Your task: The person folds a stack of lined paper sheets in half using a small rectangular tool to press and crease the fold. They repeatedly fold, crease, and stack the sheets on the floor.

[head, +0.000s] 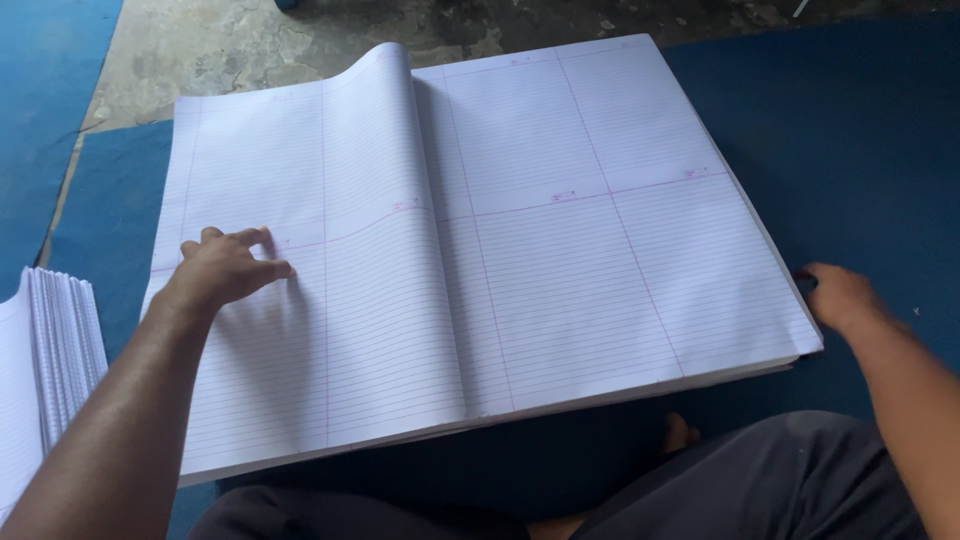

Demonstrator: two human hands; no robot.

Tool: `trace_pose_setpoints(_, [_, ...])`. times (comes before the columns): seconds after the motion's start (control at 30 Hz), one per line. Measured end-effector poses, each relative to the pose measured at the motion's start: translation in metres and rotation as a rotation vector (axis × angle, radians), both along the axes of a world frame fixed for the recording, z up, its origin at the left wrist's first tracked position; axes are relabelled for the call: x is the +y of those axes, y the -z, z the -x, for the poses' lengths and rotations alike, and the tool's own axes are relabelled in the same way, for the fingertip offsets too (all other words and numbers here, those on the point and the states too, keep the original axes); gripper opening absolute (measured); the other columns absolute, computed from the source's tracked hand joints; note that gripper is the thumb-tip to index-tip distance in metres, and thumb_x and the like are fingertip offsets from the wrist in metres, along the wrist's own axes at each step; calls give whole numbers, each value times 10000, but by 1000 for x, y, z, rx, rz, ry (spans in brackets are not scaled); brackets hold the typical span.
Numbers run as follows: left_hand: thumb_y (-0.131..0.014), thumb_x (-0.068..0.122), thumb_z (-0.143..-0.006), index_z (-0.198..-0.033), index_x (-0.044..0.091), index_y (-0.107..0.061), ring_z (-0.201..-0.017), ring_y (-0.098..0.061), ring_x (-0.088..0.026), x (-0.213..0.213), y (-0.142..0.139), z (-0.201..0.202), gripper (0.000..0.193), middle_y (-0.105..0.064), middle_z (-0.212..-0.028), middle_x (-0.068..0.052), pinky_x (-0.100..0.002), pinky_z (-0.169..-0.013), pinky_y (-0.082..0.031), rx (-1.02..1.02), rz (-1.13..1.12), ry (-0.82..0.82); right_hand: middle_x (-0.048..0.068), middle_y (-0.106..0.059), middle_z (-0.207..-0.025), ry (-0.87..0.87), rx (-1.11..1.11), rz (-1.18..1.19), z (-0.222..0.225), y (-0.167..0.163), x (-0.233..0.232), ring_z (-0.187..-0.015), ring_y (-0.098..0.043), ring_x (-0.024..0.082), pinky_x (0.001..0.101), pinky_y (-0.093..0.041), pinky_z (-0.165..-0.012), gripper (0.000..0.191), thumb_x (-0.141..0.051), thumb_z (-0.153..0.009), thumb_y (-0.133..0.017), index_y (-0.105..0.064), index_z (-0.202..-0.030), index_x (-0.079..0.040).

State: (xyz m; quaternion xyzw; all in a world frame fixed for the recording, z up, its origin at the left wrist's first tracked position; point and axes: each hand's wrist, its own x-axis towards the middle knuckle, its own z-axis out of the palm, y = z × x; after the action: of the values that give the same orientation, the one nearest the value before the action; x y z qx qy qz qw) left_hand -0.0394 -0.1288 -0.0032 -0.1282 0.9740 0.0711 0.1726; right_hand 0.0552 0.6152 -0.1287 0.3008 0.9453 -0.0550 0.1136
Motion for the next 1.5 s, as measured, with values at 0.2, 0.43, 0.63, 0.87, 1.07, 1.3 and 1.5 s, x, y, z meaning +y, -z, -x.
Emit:
trace_pose_setpoints(0.2, [-779,589,-749,-1481,320,-538,-1402,-334,-578,-1,1,2,816,-395,-1511,-308,-724,-1006,-476,-2,7,1,222,-649,-1375,78,17,180,-9,5,-8,-1254,-627,371,536,-499,-1066,400,-219,-1107,-417,-591,-1451,-112])
trace_pose_setpoints(0.43, [-795,570,-750,-1489,325,-532,-1435,-312,-548,0,-1,0,822,-387,-1542,-269,-724,-1004,-486,-4,3,-41,244,-674,-1294,158,5,207,-8,14,-5,-1142,-697,375,535,-577,-967,399,-239,-1097,-418,-599,-1419,-88])
trace_pose_setpoints(0.63, [-815,547,-736,-1488,327,-528,-1449,-287,-527,-2,-3,-1,834,-378,-1545,-259,-713,-1026,-469,2,-26,-51,211,-705,-1238,165,33,43,-8,8,0,-1151,-673,355,539,-549,-974,270,-162,-1043,-578,-690,-1268,-64])
trace_pose_setpoints(0.87, [-823,546,-737,-1489,311,-530,-1450,-300,-488,-13,4,-4,841,-378,-1554,-242,-686,-1042,-461,7,-21,-46,207,-699,-1173,246,579,204,-7,-33,-29,-992,-710,295,435,-592,-821,385,-76,-948,-708,-625,-1324,-48])
trace_pose_setpoints(1.07, [-816,545,-739,-1486,316,-530,-1453,-317,-457,-27,4,-11,832,-392,-1555,-222,-649,-1059,-469,22,-14,-48,188,-707,-1163,-125,707,112,26,-105,-94,-1002,-702,287,423,-586,-827,359,-68,-961,-726,-649,-1309,-26])
trace_pose_setpoints(1.3, [-811,525,-757,-1473,329,-524,-1436,-312,-443,-40,4,-14,796,-374,-1554,-192,-594,-1065,-461,35,-1,-66,161,-649,-1291,-393,531,280,48,-179,-255,-1106,-654,301,450,-573,-860,424,-81,-921,-624,-604,-1344,-96])
trace_pose_setpoints(1.5, [-823,496,-747,-1454,328,-558,-1386,-390,-411,-50,6,-15,774,-451,-1490,-177,-549,-1040,-494,43,-14,-60,134,-677,-1232,-951,436,383,38,-184,-383,-1093,-666,278,416,-550,-956,387,-18,-893,-612,-655,-1271,-94])
